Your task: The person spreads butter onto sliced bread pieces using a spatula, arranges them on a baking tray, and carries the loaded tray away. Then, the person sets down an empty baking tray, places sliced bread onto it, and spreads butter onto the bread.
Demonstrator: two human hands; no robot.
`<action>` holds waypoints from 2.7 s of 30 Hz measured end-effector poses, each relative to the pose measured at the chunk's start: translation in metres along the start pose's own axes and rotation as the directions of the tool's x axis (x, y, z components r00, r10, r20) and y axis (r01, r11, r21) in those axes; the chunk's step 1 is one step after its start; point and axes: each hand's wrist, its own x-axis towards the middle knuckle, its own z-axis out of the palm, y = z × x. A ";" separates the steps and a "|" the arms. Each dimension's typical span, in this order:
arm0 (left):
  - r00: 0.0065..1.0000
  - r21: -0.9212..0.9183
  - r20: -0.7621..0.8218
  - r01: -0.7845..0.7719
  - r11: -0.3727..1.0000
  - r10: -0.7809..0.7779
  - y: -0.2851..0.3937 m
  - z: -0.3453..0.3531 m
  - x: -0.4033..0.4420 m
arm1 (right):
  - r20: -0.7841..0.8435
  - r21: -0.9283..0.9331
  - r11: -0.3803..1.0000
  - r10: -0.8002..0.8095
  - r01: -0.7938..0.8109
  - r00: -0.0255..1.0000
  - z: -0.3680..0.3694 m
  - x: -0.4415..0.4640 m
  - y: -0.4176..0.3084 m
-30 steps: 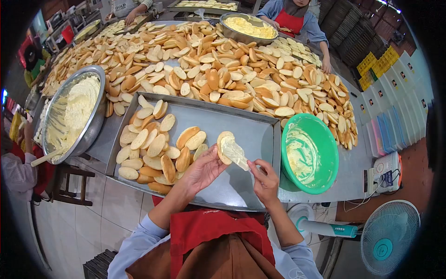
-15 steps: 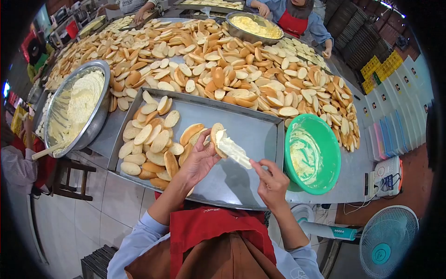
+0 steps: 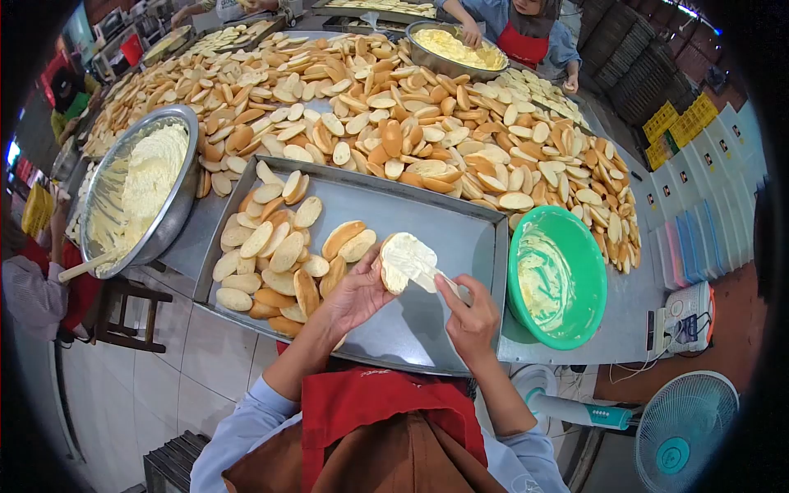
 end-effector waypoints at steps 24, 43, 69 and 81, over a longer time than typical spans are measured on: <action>0.982 0.168 -0.033 -0.180 0.969 0.188 0.018 -0.018 0.009 | 0.267 0.072 0.992 0.084 -0.107 0.960 -0.036 -0.008 -0.021; 0.960 0.492 -0.125 -0.161 0.856 0.252 -0.005 0.000 0.017 | 0.243 0.265 0.832 0.431 -0.487 0.869 -0.039 -0.024 -0.006; 0.978 0.932 0.188 -0.206 0.297 0.090 -0.073 -0.033 0.197 | -0.019 0.673 0.455 0.798 -0.583 0.602 -0.089 -0.071 0.043; 0.954 0.962 0.169 -0.105 -0.252 0.248 -0.078 -0.034 0.221 | 0.052 0.703 0.383 0.813 -0.599 0.580 -0.089 -0.073 0.047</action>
